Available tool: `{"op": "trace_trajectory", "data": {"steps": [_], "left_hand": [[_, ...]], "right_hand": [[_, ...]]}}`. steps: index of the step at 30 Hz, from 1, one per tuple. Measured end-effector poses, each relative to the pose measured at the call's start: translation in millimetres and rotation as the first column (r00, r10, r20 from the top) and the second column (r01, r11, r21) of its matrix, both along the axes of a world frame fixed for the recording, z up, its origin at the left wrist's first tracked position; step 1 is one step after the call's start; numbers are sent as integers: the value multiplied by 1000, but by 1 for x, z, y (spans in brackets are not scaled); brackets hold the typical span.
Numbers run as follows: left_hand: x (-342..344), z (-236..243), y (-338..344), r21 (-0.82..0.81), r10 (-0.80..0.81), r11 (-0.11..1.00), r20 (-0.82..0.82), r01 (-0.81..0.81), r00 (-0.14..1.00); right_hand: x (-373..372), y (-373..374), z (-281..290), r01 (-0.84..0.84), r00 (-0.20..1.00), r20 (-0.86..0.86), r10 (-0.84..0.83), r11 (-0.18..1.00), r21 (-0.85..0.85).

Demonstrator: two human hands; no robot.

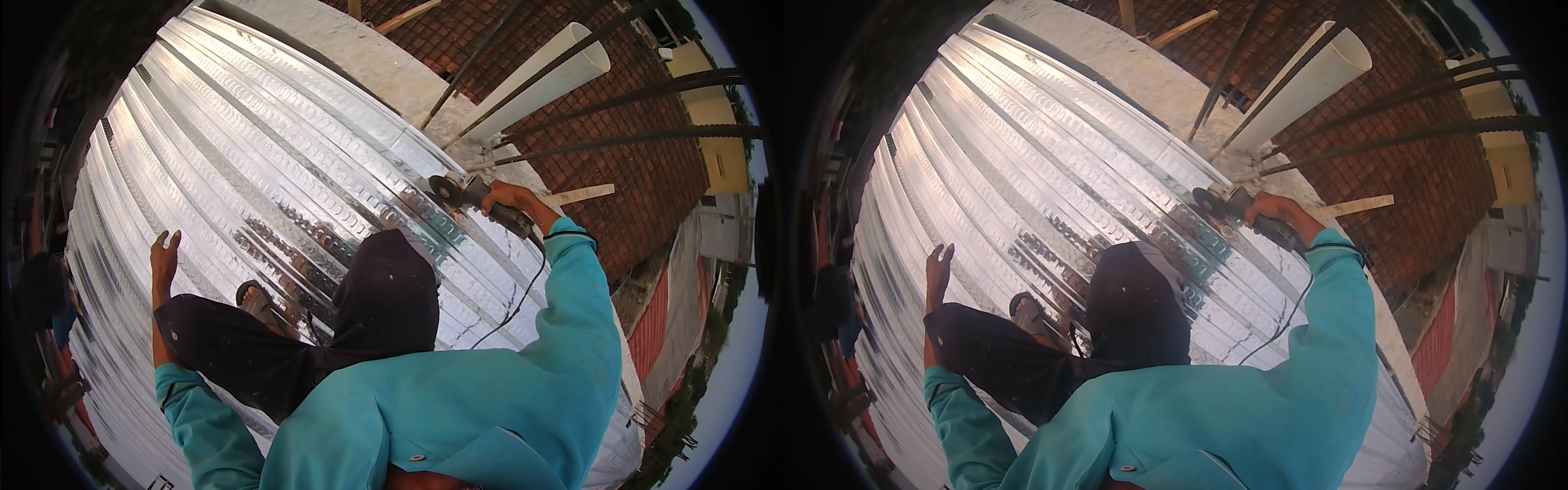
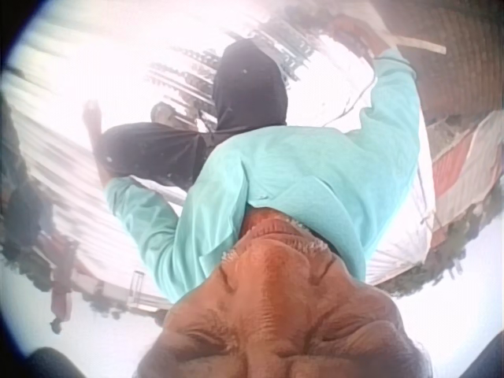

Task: The person uses an angle grinder to cut a corrugated metal sheet on a sloped roof. After cutting, the person removes the cut piece and walks along the roof to another section.

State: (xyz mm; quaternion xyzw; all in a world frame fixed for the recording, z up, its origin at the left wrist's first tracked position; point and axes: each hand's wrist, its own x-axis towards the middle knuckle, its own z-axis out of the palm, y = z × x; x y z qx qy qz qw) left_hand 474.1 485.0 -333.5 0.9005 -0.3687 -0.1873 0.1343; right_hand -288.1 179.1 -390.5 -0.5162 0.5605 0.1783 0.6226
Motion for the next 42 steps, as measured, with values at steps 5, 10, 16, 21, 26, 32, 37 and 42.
{"op": "trace_trajectory", "data": {"steps": [5, 10, 16, 21, 26, 32, 37, 42], "left_hand": [[9, -2, 12, -10, 11, 1000, 7, -11, 1000], [3, 0, 5, -7, 17, 1000, -10, -17, 1000], [-2, 3, 0, 2, 22, 1000, -15, -22, 1000], [1, 1, 2, 20, 19, 1000, -13, -19, 1000], [3, -1, 1, -7, 18, 1000, 6, -18, 1000], [1, 1, 3, 27, 46, 999, 6, -46, 999], [7, -1, 11, 26, 44, 999, 24, -44, 999], [4, 2, 6, 33, 39, 999, 17, -39, 999]], "right_hand": [[4, -1, 0, -12, 1000, 6, 12, 1000, -16], [8, -5, 5, -29, 999, -16, 29, 999, -44], [11, -12, 4, -43, 999, 20, 43, 999, 7], [8, -14, -8, 12, 998, 64, -15, 999, 43], [15, -21, -11, -39, 999, 14, 39, 999, 11], [17, -18, -5, -26, 999, 33, 26, 1000, 10], [21, -20, -8, -27, 998, 49, 29, 999, -39], [19, -27, -17, -84, 996, 18, 84, 996, -30]]}}
